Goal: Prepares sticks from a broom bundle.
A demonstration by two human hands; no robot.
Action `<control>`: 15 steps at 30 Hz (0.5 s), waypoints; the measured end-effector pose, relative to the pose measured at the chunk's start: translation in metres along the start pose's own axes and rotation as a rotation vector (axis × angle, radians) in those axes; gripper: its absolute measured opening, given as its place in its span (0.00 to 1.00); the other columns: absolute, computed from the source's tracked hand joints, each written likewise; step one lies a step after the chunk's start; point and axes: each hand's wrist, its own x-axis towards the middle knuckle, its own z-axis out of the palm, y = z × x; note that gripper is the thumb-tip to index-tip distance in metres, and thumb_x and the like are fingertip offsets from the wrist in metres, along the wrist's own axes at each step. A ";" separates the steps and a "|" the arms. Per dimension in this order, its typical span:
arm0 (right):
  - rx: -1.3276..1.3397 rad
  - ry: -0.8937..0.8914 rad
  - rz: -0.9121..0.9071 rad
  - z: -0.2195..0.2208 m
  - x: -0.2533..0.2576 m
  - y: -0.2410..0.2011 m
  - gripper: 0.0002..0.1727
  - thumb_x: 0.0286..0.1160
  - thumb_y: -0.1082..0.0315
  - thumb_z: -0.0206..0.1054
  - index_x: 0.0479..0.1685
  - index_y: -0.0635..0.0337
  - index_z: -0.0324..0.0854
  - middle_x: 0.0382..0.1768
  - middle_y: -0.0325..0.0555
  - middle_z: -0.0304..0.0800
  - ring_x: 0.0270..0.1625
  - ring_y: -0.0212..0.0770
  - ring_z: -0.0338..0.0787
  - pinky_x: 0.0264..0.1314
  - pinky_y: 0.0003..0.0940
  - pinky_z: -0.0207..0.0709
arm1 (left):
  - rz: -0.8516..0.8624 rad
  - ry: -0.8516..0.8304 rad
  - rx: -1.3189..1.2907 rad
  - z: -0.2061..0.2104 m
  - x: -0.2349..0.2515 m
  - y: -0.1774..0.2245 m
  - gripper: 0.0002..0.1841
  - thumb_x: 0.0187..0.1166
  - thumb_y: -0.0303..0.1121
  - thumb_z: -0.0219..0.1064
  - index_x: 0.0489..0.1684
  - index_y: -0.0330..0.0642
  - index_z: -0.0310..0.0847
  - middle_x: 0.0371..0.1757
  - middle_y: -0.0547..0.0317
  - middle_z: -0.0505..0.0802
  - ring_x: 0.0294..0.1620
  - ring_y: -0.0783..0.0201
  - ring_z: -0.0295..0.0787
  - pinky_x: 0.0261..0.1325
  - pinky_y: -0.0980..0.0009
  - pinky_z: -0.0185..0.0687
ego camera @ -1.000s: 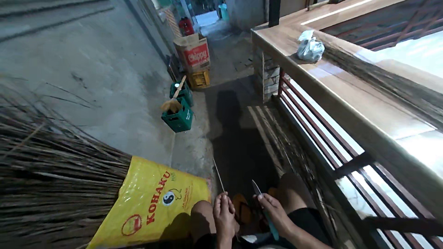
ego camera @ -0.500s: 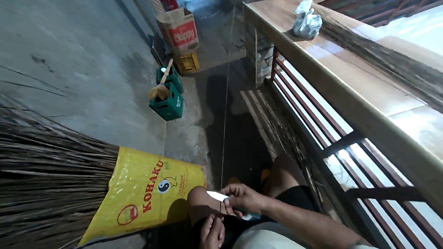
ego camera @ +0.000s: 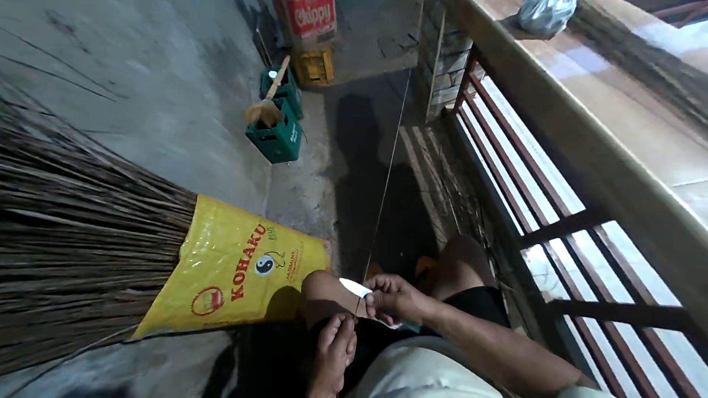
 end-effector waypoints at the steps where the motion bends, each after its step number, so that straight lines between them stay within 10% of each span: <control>1: 0.018 0.030 -0.011 -0.007 0.000 -0.007 0.12 0.85 0.67 0.61 0.60 0.60 0.79 0.31 0.38 0.90 0.18 0.26 0.80 0.19 0.22 0.74 | -0.021 -0.013 -0.004 -0.002 -0.003 -0.001 0.10 0.86 0.33 0.52 0.44 0.45 0.80 0.14 0.74 0.73 0.10 0.81 0.63 0.14 0.85 0.61; 15: 0.133 0.112 0.021 -0.025 0.005 -0.025 0.08 0.85 0.69 0.60 0.56 0.58 0.77 0.30 0.38 0.90 0.16 0.25 0.78 0.16 0.19 0.72 | -0.065 -0.035 -0.005 -0.008 -0.007 -0.005 0.10 0.86 0.30 0.53 0.45 0.43 0.82 0.14 0.74 0.73 0.10 0.82 0.63 0.13 0.85 0.60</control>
